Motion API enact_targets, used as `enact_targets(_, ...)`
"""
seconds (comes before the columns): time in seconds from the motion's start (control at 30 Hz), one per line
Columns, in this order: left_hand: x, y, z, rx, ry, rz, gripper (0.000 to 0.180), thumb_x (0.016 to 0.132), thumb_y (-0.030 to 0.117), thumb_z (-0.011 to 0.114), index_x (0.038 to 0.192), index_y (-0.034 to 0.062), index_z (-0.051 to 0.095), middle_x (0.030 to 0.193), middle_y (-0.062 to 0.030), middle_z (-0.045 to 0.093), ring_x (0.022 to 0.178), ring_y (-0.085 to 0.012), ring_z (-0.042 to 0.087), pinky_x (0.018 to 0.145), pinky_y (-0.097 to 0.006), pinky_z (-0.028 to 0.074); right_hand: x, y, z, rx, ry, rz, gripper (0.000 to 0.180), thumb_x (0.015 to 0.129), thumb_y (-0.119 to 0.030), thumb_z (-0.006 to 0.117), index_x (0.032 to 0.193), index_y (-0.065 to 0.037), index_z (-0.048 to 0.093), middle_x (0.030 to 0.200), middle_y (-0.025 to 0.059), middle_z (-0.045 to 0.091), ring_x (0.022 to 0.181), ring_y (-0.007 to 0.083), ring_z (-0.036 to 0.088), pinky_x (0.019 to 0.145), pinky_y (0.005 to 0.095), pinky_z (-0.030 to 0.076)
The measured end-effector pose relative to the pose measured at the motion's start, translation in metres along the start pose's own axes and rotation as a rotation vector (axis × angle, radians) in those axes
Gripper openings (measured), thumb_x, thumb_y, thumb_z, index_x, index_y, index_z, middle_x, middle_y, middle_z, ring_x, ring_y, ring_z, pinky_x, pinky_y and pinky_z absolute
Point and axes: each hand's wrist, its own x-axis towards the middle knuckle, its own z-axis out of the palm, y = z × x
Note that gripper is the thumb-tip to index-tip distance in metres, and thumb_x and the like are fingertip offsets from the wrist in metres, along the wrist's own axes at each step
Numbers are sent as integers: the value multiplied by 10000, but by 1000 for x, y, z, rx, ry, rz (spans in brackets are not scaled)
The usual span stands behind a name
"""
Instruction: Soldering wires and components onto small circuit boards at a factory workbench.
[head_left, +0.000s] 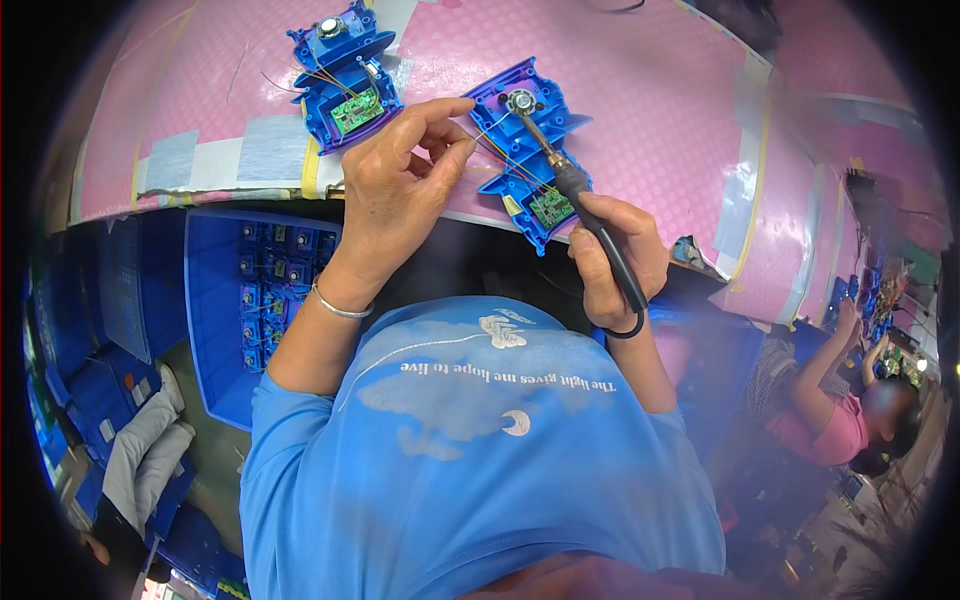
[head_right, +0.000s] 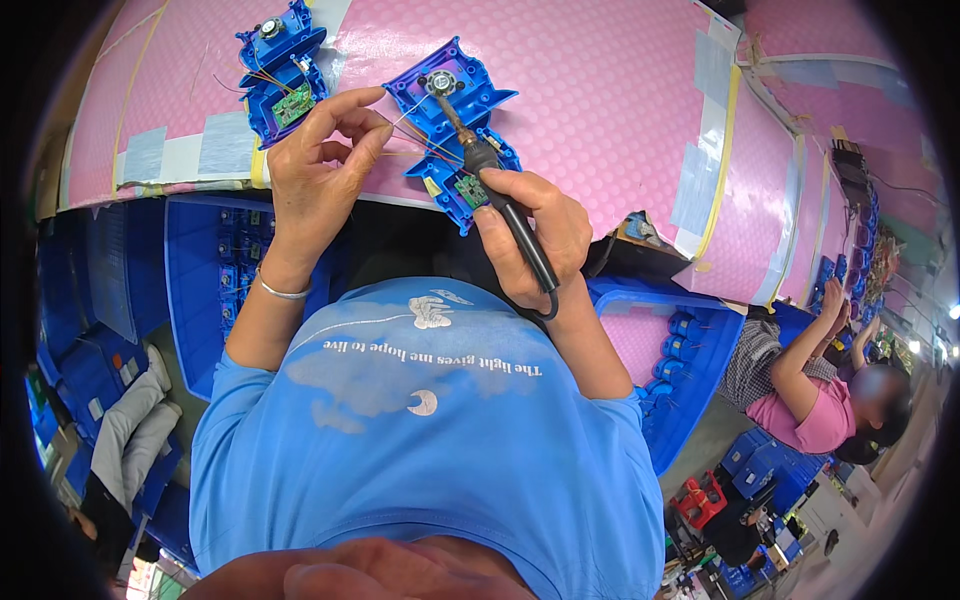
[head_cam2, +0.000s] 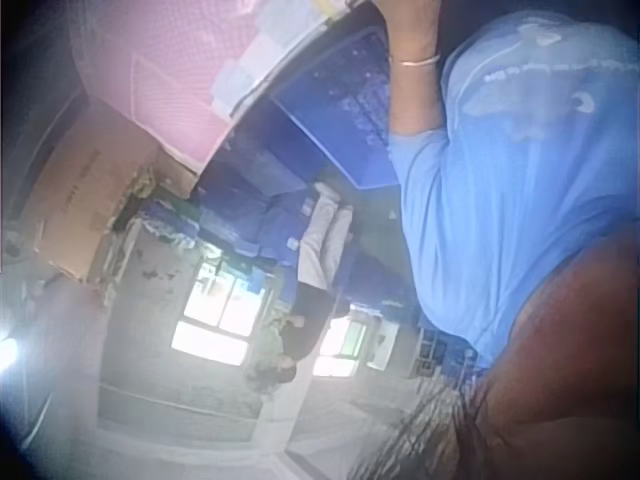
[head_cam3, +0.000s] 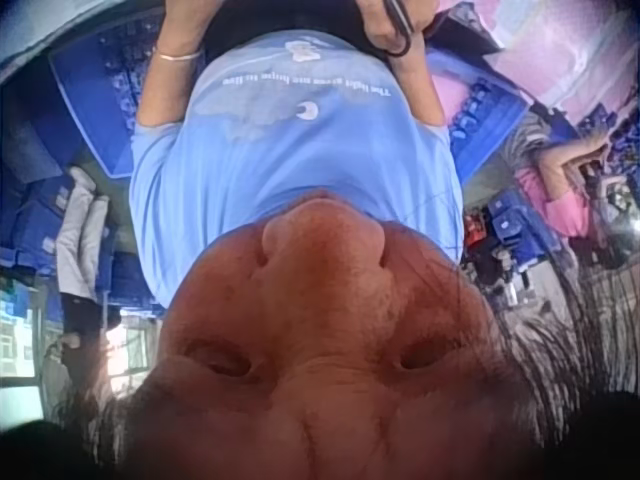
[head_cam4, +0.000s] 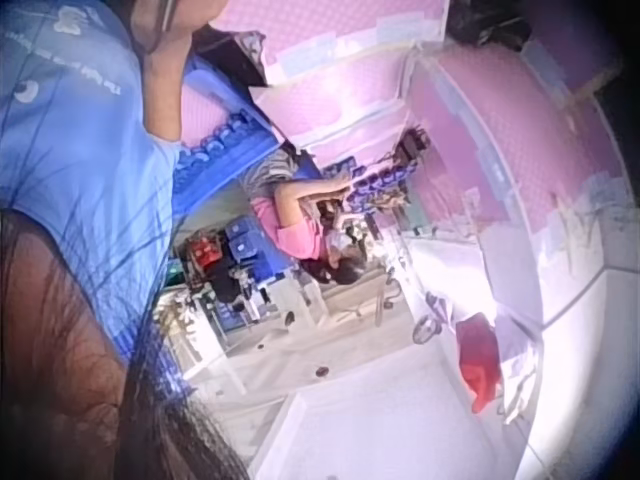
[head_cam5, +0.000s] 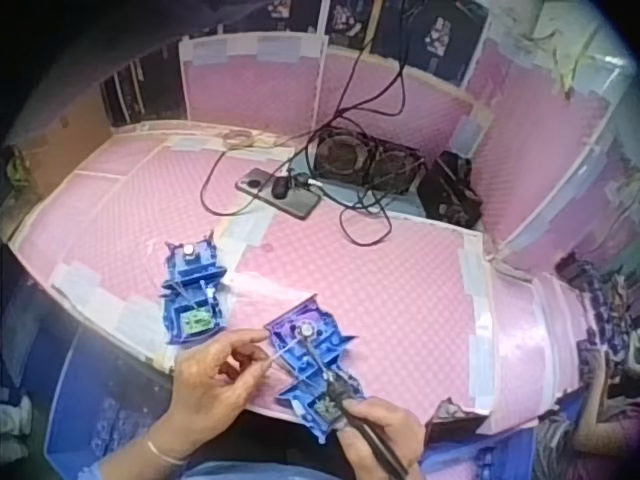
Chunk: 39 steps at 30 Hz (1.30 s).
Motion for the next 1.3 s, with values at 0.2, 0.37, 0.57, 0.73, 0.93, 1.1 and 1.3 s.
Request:
enact_targets(0.2,0,2,0,8,-4,-4,337,847,-20,775,1169,63,721,870,-25,747,728,-88,685,590,-227,550,10,3,-2,69,-13,-142,287,813,78,645,1096,116,677,772,141,655,638,177,602,598,288,461)
enact_targets(0.37,0,0,0,4,-4,-6,328,846,-16,778,1160,61,722,868,-27,747,722,-91,684,590,-229,546,16,4,0,73,20,-224,273,752,88,641,1017,119,702,738,149,641,607,212,582,569,311,433)
enact_targets(0.57,0,-1,1,-9,-6,-18,313,846,-18,777,1145,57,723,865,-28,746,719,-92,684,591,-230,548,18,5,-2,49,-20,-268,283,727,82,640,1000,117,707,714,144,636,588,218,578,554,319,431)
enact_targets(0.73,0,-2,1,-3,-5,-16,304,848,-18,778,1139,53,723,872,-31,746,723,-93,686,597,-231,553,18,6,0,35,-19,-254,276,732,86,639,998,113,707,713,143,634,586,215,576,554,316,434)
enact_targets(0.93,0,-1,1,-10,-6,-24,303,848,-21,777,1138,52,724,874,-37,747,726,-96,689,599,-231,556,19,6,2,38,-6,-245,260,745,102,640,996,106,706,709,138,626,598,209,581,558,312,435)
enact_targets(1.1,1,-2,1,-7,-8,-20,307,845,-25,776,1138,52,725,870,-37,750,736,-96,697,604,-232,560,21,5,1,19,-25,-247,257,744,96,645,992,103,708,699,128,613,594,209,578,554,313,431)
enact_targets(1.3,2,-3,0,-16,-9,-29,305,842,-23,778,1133,56,729,869,-34,756,740,-92,701,608,-230,566,20,5,-1,-19,-10,-283,286,714,98,646,992,94,709,695,121,605,591,207,562,548,317,425)
